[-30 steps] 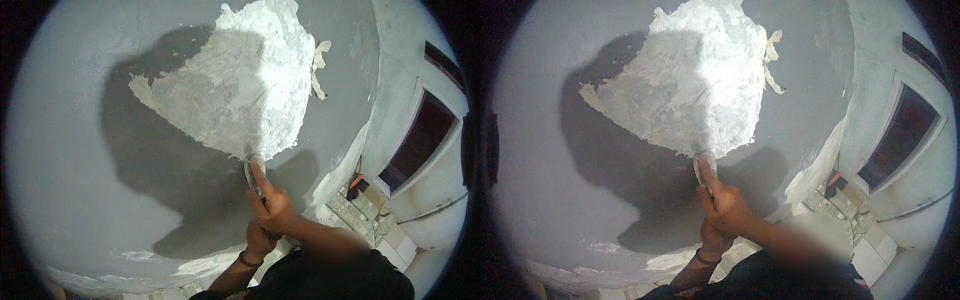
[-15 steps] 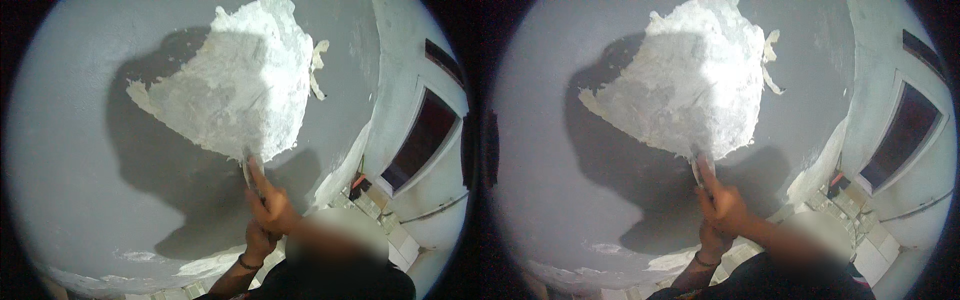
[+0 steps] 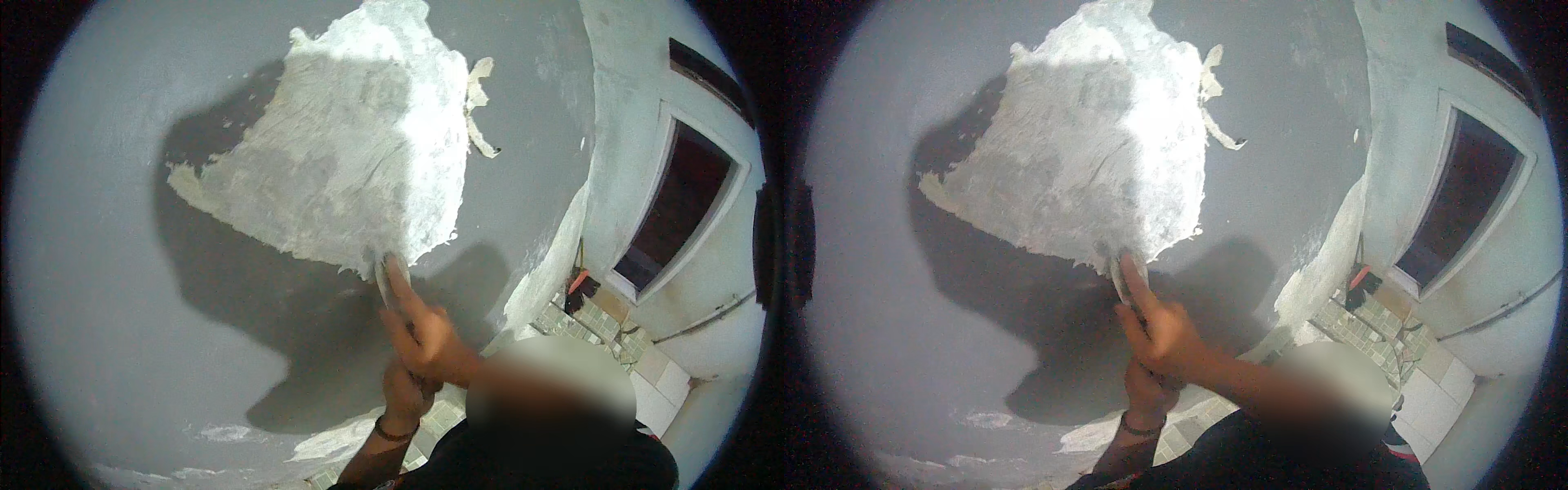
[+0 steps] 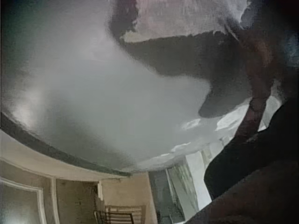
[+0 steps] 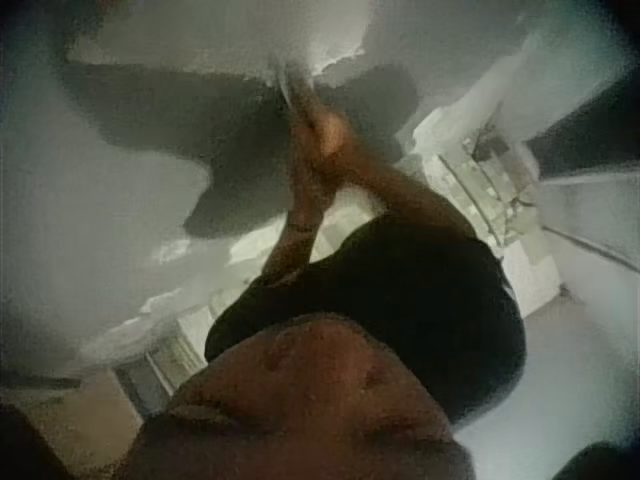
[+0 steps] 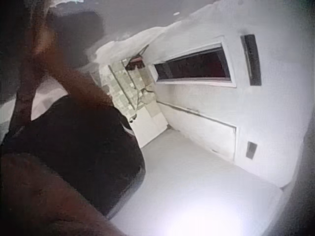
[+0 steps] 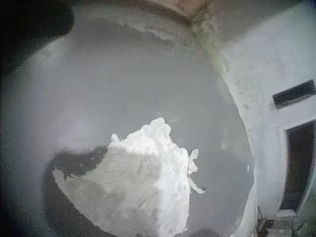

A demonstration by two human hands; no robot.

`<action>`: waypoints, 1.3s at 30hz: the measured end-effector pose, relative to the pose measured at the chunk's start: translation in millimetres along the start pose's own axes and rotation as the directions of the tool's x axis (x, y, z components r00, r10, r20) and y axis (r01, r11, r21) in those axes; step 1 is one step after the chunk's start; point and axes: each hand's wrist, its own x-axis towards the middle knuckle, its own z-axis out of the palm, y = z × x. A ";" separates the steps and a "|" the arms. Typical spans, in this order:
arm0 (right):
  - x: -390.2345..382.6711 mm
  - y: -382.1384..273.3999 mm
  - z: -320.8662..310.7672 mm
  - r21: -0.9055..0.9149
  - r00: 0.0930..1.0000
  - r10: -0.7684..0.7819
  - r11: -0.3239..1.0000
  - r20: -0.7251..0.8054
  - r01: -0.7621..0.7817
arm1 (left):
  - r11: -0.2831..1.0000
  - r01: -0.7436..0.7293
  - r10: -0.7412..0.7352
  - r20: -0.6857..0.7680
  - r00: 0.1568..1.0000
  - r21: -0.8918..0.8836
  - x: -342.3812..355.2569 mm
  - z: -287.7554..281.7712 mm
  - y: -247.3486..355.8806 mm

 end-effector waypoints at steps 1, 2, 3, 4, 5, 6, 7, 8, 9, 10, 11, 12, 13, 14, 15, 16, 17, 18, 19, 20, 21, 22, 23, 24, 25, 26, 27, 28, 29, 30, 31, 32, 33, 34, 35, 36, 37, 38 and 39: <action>-5.6 3.0 -0.4 -0.019 1.000 0.001 1.000 -0.017 -0.002 | 0.986 -0.013 0.013 0.001 1.000 0.165 -1.8 -3.8 -5.2; -10.8 6.7 -1.8 0.015 0.994 0.106 0.994 -0.004 -0.106 | 0.964 0.030 -0.032 0.002 0.999 0.266 0.7 -8.2 -9.7; -15.3 10.4 -3.1 0.020 0.990 0.143 0.990 -0.001 -0.143 | 0.971 -0.024 0.003 0.089 0.996 0.237 0.8 -11.4 -14.5; -17.9 14.5 -5.3 0.008 0.973 0.230 0.973 0.036 -0.230 | 0.988 -0.022 -0.005 0.176 0.984 0.150 4.0 -15.1 -16.4; -18.9 18.1 -6.6 0.008 0.972 0.236 0.972 0.021 -0.236 | 0.985 -0.067 0.034 0.201 0.979 0.158 4.2 -15.9 -18.9; -18.8 20.4 -6.3 0.016 0.960 0.275 0.961 0.046 -0.276 | 0.933 -0.155 0.087 0.213 0.973 0.325 5.4 -16.1 -18.9; -17.1 22.8 -6.8 0.042 0.967 0.253 0.966 0.022 -0.254 | 0.784 -0.249 0.178 0.179 0.968 0.568 6.8 -14.7 -18.3; -14.3 24.3 -5.8 0.059 0.982 0.181 0.982 -0.055 -0.178 | 0.830 -0.202 0.152 0.137 0.979 0.520 6.8 -12.6 -16.2; -11.2 25.9 -6.4 0.015 0.992 0.084 0.996 -0.095 -0.083 | 0.870 -0.157 0.127 0.096 0.987 0.467 8.2 -9.0 -14.1; -7.6 25.8 -4.3 -0.034 0.983 -0.055 0.998 -0.174 0.050 | 0.995 0.052 -0.059 0.074 0.996 0.090 6.5 -6.0 -10.2; -5.6 26.0 -6.5 -0.067 0.971 -0.130 0.991 -0.203 0.119 | 0.916 0.260 -0.203 0.206 0.957 -0.306 6.5 -2.5 -6.5; -3.6 25.8 -7.5 -0.040 0.978 -0.035 0.999 -0.206 0.028 | 0.990 -0.027 0.006 0.146 0.989 0.140 8.6 0.3 -3.1; -3.9 25.2 -10.5 0.019 0.978 0.141 0.990 -0.151 -0.140 | 0.786 -0.317 0.209 0.255 0.944 0.530 10.6 2.3 -0.2; -4.0 24.7 -13.0 0.060 0.942 0.318 0.948 -0.108 -0.313 | 0.554 -0.470 0.282 0.376 0.883 0.687 12.8 3.6 1.9; -5.3 24.4 -16.1 0.089 0.945 0.319 0.946 -0.080 -0.312 | 0.266 -0.584 0.348 0.489 0.800 0.767 14.5 4.2 2.6; -6.3 24.4 -17.9 0.108 0.942 0.327 0.942 -0.077 -0.318 | 0.163 -0.629 0.370 0.544 0.753 0.761 18.5 4.1 2.6; -7.0 25.1 -19.4 0.123 0.956 0.260 0.962 -0.133 -0.244 | 0.231 -0.559 0.346 0.469 0.812 0.796 19.4 3.7 0.8; -7.7 26.2 -20.2 0.118 0.953 0.285 0.955 -0.099 -0.273 | 0.452 -0.493 0.330 0.375 0.867 0.743 23.8 3.2 -1.3; -7.7 27.0 -19.2 0.121 0.960 0.249 0.965 -0.125 -0.235 | 0.761 -0.220 0.151 0.163 0.975 0.610 21.8 3.1 -4.1; -6.6 29.6 -20.6 0.128 0.955 0.285 0.953 -0.084 -0.273 | 0.817 -0.054 0.016 0.071 0.997 0.574 27.5 2.9 -5.6; -5.4 31.3 -19.7 0.112 0.964 0.202 0.976 -0.171 -0.184 | 0.836 -0.057 0.013 0.085 0.996 0.545 27.7 3.5 -7.5; -3.6 34.5 -21.5 0.112 0.962 0.208 0.975 -0.178 -0.190 | 0.695 -0.191 0.104 0.166 0.981 0.693 32.0 3.9 -7.8; -2.2 36.8 -22.4 0.119 0.954 0.230 0.971 -0.195 -0.209 | 0.594 -0.255 0.131 0.221 0.967 0.763 34.0 5.3 -7.6; -1.1 38.9 -23.2 0.222 0.936 0.291 0.943 -0.197 -0.247 | 0.626 -0.258 0.108 0.245 0.963 0.736 34.7 7.1 -6.9; -0.3 40.8 -25.1 0.227 0.936 0.329 0.928 -0.124 -0.296 | 0.725 -0.193 0.043 0.237 0.971 0.661 38.2 9.6 -5.2; -1.1 41.5 -25.3 0.232 0.946 0.291 0.939 -0.140 -0.254 | 0.838 -0.115 0.009 0.197 0.980 0.533 35.5 12.7 -4.2; -0.9 42.8 -26.5 0.235 0.955 0.252 0.948 -0.154 -0.213 | 0.913 0.009 -0.075 0.145 0.987 0.408 36.9 16.3 -2.5; -3.9 42.0 -26.5 0.116 0.972 0.131 0.987 -0.194 -0.110 | 0.967 0.137 -0.153 0.060 0.986 0.216 31.9 20.3 -1.6; -4.0 42.5 -26.5 0.123 0.972 0.140 0.985 -0.191 -0.117 | 0.953 0.300 -0.298 -0.050 0.953 0.032 29.3 24.7 -0.2; -7.7 41.5 -26.7 0.153 0.960 0.232 0.966 -0.159 -0.208 | 0.975 0.198 -0.201 0.020 0.979 0.106 28.1 28.9 0.8; -8.1 42.2 -26.4 0.181 0.948 0.286 0.949 -0.138 -0.260 | 0.968 0.154 -0.164 0.034 0.986 0.196 26.8 32.6 1.9; -10.8 41.8 -25.4 0.207 0.933 0.339 0.928 -0.117 -0.311 | 0.933 0.169 -0.175 -0.009 0.984 0.316 25.3 35.5 3.3; -10.1 43.7 -25.7 0.231 0.931 0.346 0.921 -0.116 -0.313 | 0.949 0.137 -0.150 0.027 0.988 0.285 24.0 37.6 4.8; -10.9 44.0 -23.5 0.244 0.937 0.295 0.938 -0.188 -0.246 | 0.945 0.157 -0.168 0.015 0.986 0.288 23.9 39.2 6.4; -9.7 46.1 -23.4 0.262 0.930 0.346 0.915 -0.121 -0.307 | 0.956 0.127 -0.145 0.050 0.988 0.263 23.5 39.9 8.1; -9.2 47.3 -21.4 0.268 0.930 0.343 0.915 -0.128 -0.301 | 0.930 0.166 -0.175 -0.002 0.985 0.327 23.8 40.2 9.4; -8.0 48.7 -20.3 0.277 0.929 0.340 0.915 -0.144 -0.292 | 0.919 0.149 -0.160 0.002 0.987 0.364 23.2 40.0 10.9; -7.5 50.1 -19.7 0.162 0.952 0.223 0.968 -0.212 -0.190 | 0.907 0.129 -0.146 0.012 0.989 0.401 24.3 39.9 11.4; -4.7 51.4 -17.4 0.038 0.956 0.095 0.995 -0.277 -0.088 | 0.916 0.151 -0.154 -0.022 0.988 0.371 25.4 40.0 11.9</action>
